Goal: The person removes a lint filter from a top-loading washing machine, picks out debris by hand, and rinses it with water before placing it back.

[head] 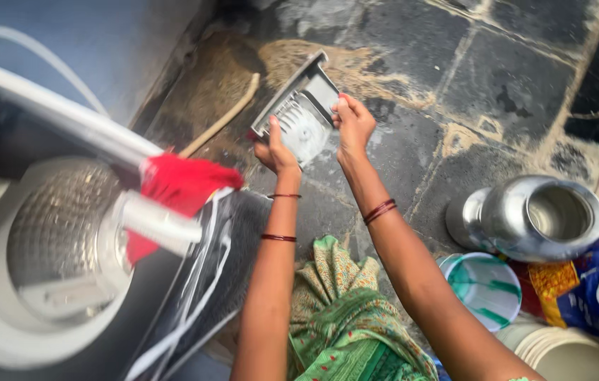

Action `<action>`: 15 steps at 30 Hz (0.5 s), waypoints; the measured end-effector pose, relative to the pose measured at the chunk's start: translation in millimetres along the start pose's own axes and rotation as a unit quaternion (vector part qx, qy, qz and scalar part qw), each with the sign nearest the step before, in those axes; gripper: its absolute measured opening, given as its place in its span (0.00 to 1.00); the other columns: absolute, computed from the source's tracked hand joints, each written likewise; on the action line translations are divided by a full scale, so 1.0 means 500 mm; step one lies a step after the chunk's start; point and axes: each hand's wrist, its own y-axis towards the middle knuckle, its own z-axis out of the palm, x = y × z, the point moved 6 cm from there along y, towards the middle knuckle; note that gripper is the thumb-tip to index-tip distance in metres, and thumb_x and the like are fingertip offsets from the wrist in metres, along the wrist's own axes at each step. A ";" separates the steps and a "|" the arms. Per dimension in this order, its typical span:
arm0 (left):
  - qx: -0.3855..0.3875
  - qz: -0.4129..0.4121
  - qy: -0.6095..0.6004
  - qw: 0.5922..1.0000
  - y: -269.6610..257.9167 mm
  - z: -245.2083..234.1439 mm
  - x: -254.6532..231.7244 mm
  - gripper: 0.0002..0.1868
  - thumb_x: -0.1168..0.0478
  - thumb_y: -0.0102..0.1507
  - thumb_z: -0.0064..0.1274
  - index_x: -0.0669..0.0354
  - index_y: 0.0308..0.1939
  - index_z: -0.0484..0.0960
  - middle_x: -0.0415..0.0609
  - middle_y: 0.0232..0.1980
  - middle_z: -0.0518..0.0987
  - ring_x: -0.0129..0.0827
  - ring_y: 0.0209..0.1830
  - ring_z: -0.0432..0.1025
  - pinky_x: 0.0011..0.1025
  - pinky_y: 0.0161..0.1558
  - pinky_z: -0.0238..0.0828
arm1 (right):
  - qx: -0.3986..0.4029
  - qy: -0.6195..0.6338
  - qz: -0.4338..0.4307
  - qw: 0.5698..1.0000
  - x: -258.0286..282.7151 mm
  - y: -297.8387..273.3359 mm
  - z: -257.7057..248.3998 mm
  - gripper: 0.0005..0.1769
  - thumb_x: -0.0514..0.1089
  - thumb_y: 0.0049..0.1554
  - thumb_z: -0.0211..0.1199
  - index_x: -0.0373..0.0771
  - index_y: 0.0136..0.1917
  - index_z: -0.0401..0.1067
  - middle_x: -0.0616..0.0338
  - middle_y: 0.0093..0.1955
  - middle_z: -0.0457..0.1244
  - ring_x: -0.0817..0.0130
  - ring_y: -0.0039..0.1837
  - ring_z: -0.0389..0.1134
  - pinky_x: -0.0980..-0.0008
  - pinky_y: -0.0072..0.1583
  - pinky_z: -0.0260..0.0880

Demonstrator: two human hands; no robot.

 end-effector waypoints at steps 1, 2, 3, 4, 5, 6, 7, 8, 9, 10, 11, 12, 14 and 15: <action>-0.025 0.012 0.004 1.000 0.017 -0.018 -0.021 0.22 0.52 0.60 0.64 0.70 0.45 0.84 0.49 0.43 0.84 0.31 0.39 0.75 0.33 0.45 0.72 | 0.012 -0.003 0.005 1.000 0.000 -0.009 0.029 0.14 0.38 0.60 0.64 0.28 0.57 0.76 0.57 0.42 0.70 0.76 0.38 0.67 0.77 0.40 0.66; -0.048 0.022 0.011 0.999 0.030 -0.041 -0.040 0.21 0.53 0.59 0.65 0.70 0.45 0.84 0.49 0.43 0.85 0.31 0.39 0.76 0.33 0.44 0.73 | 0.039 0.010 -0.008 0.999 0.003 -0.024 0.054 0.15 0.38 0.61 0.64 0.27 0.59 0.76 0.58 0.41 0.68 0.77 0.38 0.65 0.77 0.40 0.64; -0.058 0.024 0.012 0.998 0.053 -0.062 -0.060 0.21 0.53 0.59 0.65 0.70 0.45 0.84 0.49 0.43 0.85 0.31 0.39 0.76 0.33 0.44 0.73 | 0.066 0.023 -0.021 0.997 0.003 -0.040 0.073 0.16 0.38 0.63 0.64 0.26 0.60 0.76 0.59 0.40 0.66 0.77 0.37 0.63 0.78 0.39 0.62; -0.077 0.014 0.022 0.997 0.075 -0.078 -0.074 0.22 0.53 0.60 0.66 0.73 0.43 0.83 0.52 0.42 0.84 0.33 0.38 0.75 0.34 0.43 0.73 | 0.073 0.018 -0.019 0.997 0.001 -0.052 0.085 0.16 0.38 0.63 0.64 0.26 0.60 0.76 0.59 0.40 0.66 0.77 0.37 0.63 0.78 0.39 0.62; -0.096 0.003 0.032 0.995 0.082 -0.100 -0.087 0.23 0.54 0.62 0.67 0.76 0.41 0.81 0.54 0.41 0.83 0.35 0.37 0.73 0.35 0.42 0.73 | 0.093 0.004 -0.002 0.996 -0.005 -0.066 0.099 0.15 0.38 0.62 0.63 0.26 0.60 0.76 0.59 0.41 0.68 0.78 0.38 0.64 0.78 0.41 0.65; -0.105 0.006 0.025 0.994 0.082 -0.119 -0.106 0.23 0.54 0.62 0.67 0.76 0.41 0.81 0.54 0.41 0.83 0.35 0.37 0.73 0.35 0.42 0.73 | 0.117 -0.008 0.012 0.993 -0.007 -0.072 0.119 0.15 0.37 0.62 0.62 0.26 0.59 0.75 0.58 0.41 0.69 0.78 0.38 0.66 0.78 0.42 0.68; -0.087 0.027 -0.039 0.995 0.081 -0.133 -0.130 0.21 0.55 0.62 0.64 0.75 0.43 0.82 0.53 0.43 0.83 0.34 0.38 0.75 0.34 0.43 0.74 | 0.129 -0.011 0.012 0.992 -0.003 -0.073 0.131 0.15 0.37 0.62 0.62 0.26 0.59 0.75 0.58 0.41 0.69 0.78 0.38 0.66 0.78 0.42 0.68; -0.068 0.050 -0.098 0.992 0.082 -0.150 -0.157 0.20 0.55 0.62 0.62 0.73 0.46 0.84 0.53 0.45 0.84 0.33 0.40 0.77 0.33 0.45 0.74 | 0.150 -0.011 0.017 0.988 -0.007 -0.080 0.148 0.15 0.37 0.61 0.62 0.27 0.60 0.75 0.58 0.42 0.70 0.78 0.39 0.67 0.78 0.42 0.68; -0.078 0.056 -0.100 0.990 0.084 -0.167 -0.177 0.20 0.55 0.62 0.62 0.73 0.46 0.84 0.53 0.45 0.84 0.33 0.40 0.77 0.33 0.45 0.74 | 0.171 -0.011 0.022 0.985 -0.012 -0.086 0.164 0.16 0.36 0.61 0.61 0.27 0.61 0.74 0.58 0.42 0.70 0.78 0.39 0.67 0.79 0.43 0.69; -0.100 0.034 -0.115 0.988 0.083 -0.189 -0.189 0.20 0.55 0.62 0.61 0.73 0.46 0.83 0.53 0.45 0.83 0.33 0.41 0.77 0.33 0.45 0.75 | 0.183 -0.013 0.027 0.983 -0.016 -0.095 0.177 0.16 0.36 0.61 0.61 0.27 0.61 0.74 0.58 0.42 0.70 0.78 0.39 0.67 0.79 0.43 0.69; -0.121 0.013 -0.130 0.984 0.083 -0.212 -0.198 0.20 0.55 0.62 0.61 0.72 0.46 0.83 0.52 0.46 0.83 0.33 0.41 0.77 0.33 0.45 0.76 | 0.194 -0.020 0.035 0.980 -0.020 -0.104 0.190 0.15 0.36 0.61 0.61 0.27 0.60 0.74 0.57 0.43 0.71 0.77 0.39 0.68 0.78 0.43 0.69; -0.132 0.018 -0.134 0.982 0.088 -0.228 -0.212 0.20 0.55 0.62 0.61 0.72 0.46 0.83 0.52 0.46 0.83 0.33 0.41 0.77 0.33 0.45 0.76 | 0.206 -0.029 0.041 0.977 -0.019 -0.111 0.205 0.14 0.35 0.61 0.61 0.27 0.59 0.74 0.55 0.43 0.71 0.77 0.40 0.69 0.78 0.43 0.70; -0.115 0.044 -0.202 0.972 0.102 -0.251 -0.240 0.24 0.54 0.61 0.62 0.75 0.50 0.82 0.56 0.50 0.83 0.37 0.44 0.78 0.36 0.47 0.77 | 0.231 -0.046 0.056 0.970 -0.020 -0.136 0.231 0.14 0.36 0.61 0.60 0.28 0.59 0.73 0.55 0.44 0.71 0.76 0.40 0.69 0.78 0.43 0.70; -0.125 0.049 -0.207 0.969 0.106 -0.260 -0.248 0.24 0.54 0.61 0.62 0.75 0.50 0.82 0.56 0.50 0.83 0.37 0.44 0.78 0.36 0.47 0.77 | 0.245 -0.060 0.069 0.965 -0.025 -0.149 0.243 0.13 0.36 0.61 0.59 0.29 0.58 0.73 0.55 0.44 0.72 0.76 0.40 0.70 0.78 0.43 0.70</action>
